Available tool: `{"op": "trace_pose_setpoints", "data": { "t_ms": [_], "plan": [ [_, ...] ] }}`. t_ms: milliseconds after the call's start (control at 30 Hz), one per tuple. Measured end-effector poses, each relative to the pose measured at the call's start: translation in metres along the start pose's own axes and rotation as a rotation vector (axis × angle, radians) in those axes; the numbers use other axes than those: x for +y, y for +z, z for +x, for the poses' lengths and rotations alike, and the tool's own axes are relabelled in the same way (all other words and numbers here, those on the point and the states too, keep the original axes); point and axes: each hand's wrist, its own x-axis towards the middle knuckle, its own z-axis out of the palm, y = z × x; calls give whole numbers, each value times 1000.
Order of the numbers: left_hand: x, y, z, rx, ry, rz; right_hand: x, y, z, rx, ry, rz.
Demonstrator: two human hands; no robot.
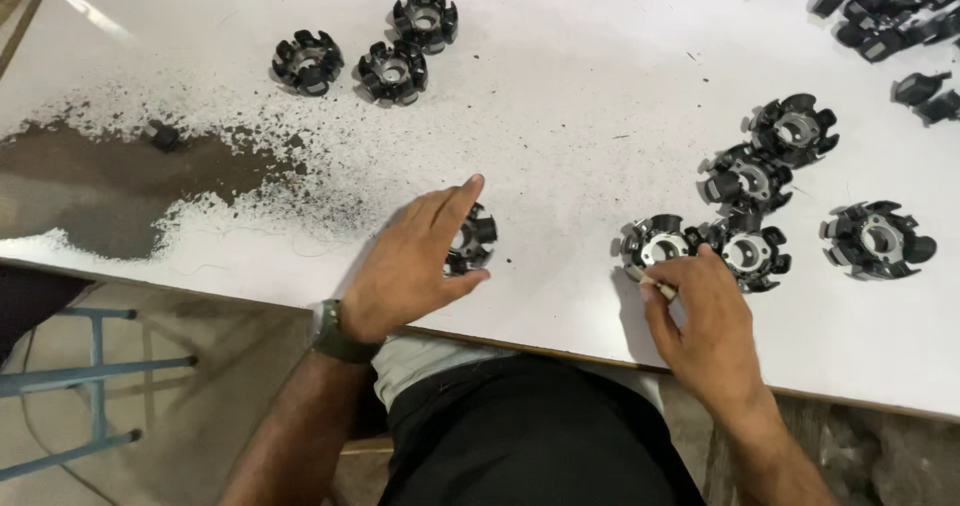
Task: The person assembles small black plastic components onto a central metal ring using a small wooden stick to press and align each piece. Completed assemblies are placed on the table as the person continues with additional units.
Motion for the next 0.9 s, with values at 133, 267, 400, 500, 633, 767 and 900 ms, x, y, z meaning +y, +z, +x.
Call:
{"op": "trace_pose_setpoints", "data": {
  "t_ms": [133, 267, 400, 500, 633, 767, 900],
  "plan": [
    [44, 31, 13, -61, 6, -54, 25, -13, -1, 92, 44, -148],
    [60, 45, 7, 291, 255, -59, 37, -18, -11, 279, 21, -94],
    [59, 41, 7, 384, 418, 19, 18, 10, -18, 295, 64, 284],
    [61, 37, 13, 279, 282, -41, -5, 30, -17, 194, 56, 353],
    [63, 38, 19, 222, 140, -189, -26, 42, -4, 116, 63, 309],
    [57, 46, 13, 330, 155, -243, -38, 47, 4, 68, 69, 286],
    [52, 56, 4, 380, 134, -319, -44, 54, 4, 69, 4, 183]
  ]
}}
